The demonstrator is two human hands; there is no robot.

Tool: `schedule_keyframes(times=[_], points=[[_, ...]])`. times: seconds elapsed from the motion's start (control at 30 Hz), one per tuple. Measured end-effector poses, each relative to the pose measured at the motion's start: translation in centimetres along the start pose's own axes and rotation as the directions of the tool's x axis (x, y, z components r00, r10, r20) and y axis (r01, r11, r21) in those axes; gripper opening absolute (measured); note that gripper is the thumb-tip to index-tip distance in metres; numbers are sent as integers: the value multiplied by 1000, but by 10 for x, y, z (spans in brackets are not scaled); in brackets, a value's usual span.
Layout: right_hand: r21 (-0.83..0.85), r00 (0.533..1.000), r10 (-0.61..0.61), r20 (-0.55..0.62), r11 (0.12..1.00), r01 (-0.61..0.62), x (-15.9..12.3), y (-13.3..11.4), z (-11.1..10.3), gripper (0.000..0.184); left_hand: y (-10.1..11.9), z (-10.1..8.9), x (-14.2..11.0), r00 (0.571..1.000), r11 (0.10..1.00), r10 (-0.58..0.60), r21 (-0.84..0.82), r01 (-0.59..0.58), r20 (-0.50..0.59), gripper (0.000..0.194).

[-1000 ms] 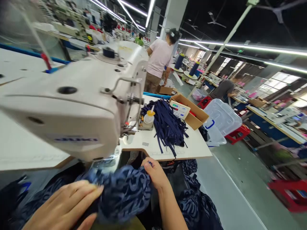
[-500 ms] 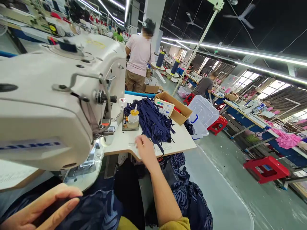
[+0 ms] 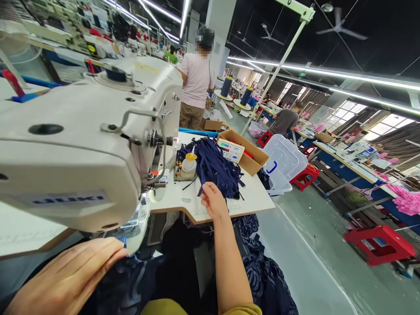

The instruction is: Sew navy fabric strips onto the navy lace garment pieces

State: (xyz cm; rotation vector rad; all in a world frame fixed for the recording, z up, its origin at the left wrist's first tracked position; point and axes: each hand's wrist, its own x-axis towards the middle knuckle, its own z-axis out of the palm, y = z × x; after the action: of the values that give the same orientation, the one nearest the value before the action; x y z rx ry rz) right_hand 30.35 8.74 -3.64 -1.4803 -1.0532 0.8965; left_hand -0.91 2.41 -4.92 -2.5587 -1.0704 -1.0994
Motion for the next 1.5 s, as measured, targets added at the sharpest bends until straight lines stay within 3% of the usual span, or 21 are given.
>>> schedule_keyframes(times=[0.13,0.23,0.3,0.4,0.6,0.73,0.83,1.03,1.23,1.5], points=[[235,980,66,187,966,-110,-47,-8,26,31,15,-9,13,991,983,125,126,-130,44,30],[420,895,83,438,861,-286,-77,-13,54,29,20,-15,15,987,986,148,65,-152,65,27],[451,852,38,522,836,-313,-88,-16,69,26,18,-16,11,990,992,126,-22,-124,70,27],[356,888,-19,460,920,-165,-92,-16,83,18,11,-15,1,993,984,64,-172,-46,100,33],[153,939,-115,324,986,68,-92,-19,94,11,4,-8,-10,965,898,-248,-355,260,80,26],[115,954,-76,290,992,44,-98,-19,101,12,7,-7,-7,984,935,-145,-310,170,104,30],[209,959,-37,282,978,-24,-100,-15,106,14,7,-8,1,993,973,-16,-227,42,118,32],[376,942,9,337,916,-143,-98,-13,109,22,5,-11,15,983,978,183,-111,-179,26,26],[434,941,16,338,885,-171,-97,-14,109,22,5,-11,10,994,996,89,-15,-89,58,28],[431,953,61,297,882,-191,-100,-15,112,21,-3,-14,1,992,991,-16,-132,33,127,29]])
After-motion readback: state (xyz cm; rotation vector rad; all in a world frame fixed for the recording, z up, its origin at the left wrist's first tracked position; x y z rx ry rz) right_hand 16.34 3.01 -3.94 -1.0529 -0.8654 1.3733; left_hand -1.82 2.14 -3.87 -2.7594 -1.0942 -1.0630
